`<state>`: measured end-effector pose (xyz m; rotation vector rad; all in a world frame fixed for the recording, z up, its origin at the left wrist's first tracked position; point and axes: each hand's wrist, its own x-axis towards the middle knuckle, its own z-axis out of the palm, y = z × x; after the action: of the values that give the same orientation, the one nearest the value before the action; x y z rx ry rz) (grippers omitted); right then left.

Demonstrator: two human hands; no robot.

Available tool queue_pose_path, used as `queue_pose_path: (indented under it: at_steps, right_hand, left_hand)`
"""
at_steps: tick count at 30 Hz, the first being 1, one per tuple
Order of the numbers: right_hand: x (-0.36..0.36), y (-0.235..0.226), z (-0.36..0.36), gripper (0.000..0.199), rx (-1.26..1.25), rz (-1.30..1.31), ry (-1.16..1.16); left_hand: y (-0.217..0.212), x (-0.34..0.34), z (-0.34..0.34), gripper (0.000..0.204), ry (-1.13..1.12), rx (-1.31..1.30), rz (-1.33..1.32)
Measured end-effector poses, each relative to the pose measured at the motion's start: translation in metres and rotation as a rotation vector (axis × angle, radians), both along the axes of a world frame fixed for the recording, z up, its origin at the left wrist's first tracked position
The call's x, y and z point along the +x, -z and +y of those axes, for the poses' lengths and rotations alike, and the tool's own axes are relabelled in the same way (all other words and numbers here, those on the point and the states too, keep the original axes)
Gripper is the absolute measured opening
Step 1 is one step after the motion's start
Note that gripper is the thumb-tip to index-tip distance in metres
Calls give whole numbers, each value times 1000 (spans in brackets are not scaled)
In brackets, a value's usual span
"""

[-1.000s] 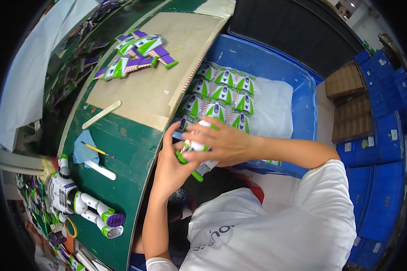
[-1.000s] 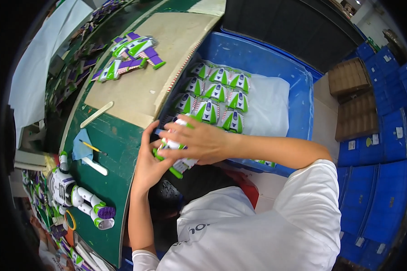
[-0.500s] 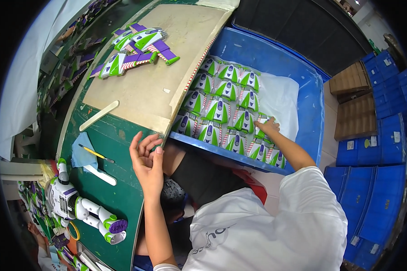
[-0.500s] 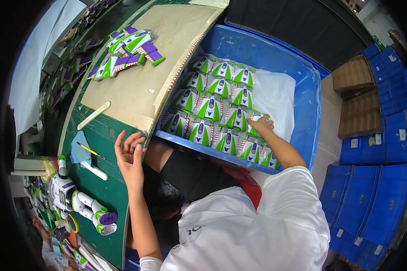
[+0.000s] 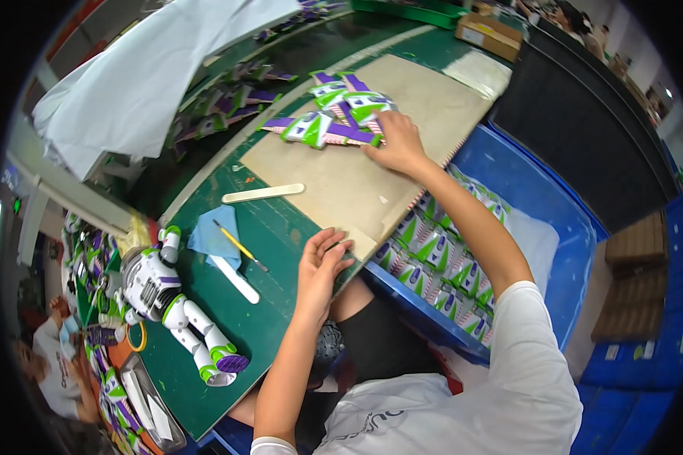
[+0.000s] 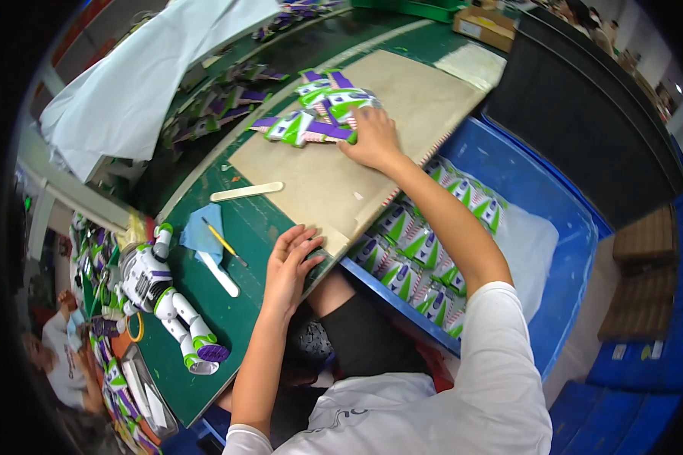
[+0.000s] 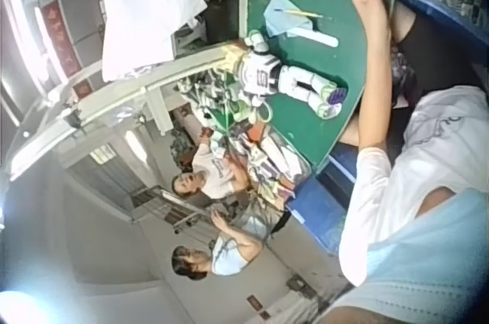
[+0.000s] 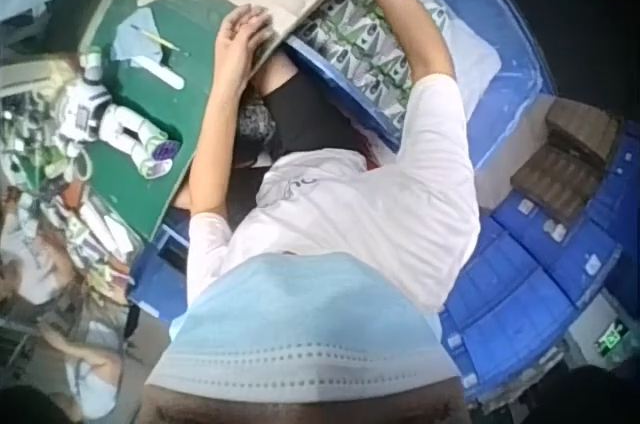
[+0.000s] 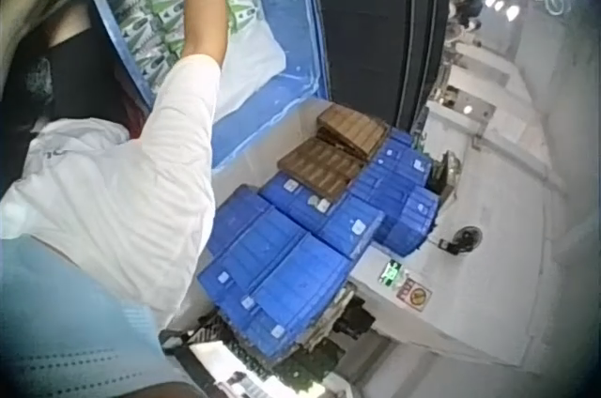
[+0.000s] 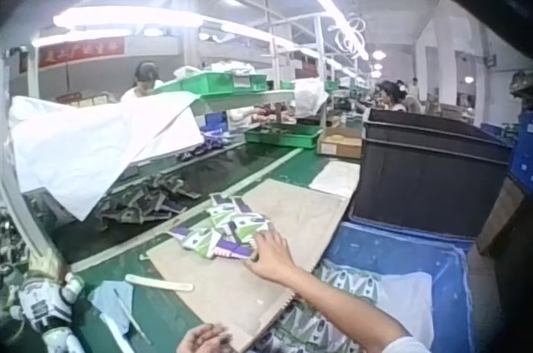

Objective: The person applies small stickers to plastic toy components using tweezers, then attaches toy wings to a Buzz Lightyear figure.

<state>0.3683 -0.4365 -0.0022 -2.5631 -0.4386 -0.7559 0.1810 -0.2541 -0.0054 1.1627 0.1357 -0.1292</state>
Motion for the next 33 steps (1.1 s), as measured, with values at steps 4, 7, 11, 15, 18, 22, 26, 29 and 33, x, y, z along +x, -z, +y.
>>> queue_pose_path:
  at_steps: [4,7,11,15,18,22,26,29,33]
  right_hand:
    - [10,-6,46,37,-552,112,-34]
    - [-35,-18,72,30,-453,107,-99]
    - [-92,-66,62,39,-355,388,-421]
    - [-19,-54,35,44,435,291,-340]
    - [22,-36,72,46,641,127,-328]
    - [-7,-51,117,39,542,264,-495]
    - [-32,-40,130,41,677,221,-562]
    - [-66,-35,159,43,763,320,-602]
    - [-117,-55,189,36,701,309,-687]
  left_hand:
    - [-4,46,-12,46,-117,-262,79]
    - [12,97,-12,45,-66,-577,161]
    - [27,114,6,21,-30,-342,187]
    - [-34,54,49,31,247,-88,184]
    - [-64,7,99,33,427,27,161]
    - [-85,-47,147,34,520,141,137]
    - [-82,-93,195,19,94,547,158]
    - [-74,-116,203,38,-486,556,-14]
    - [-74,-131,214,42,-704,714,-230]
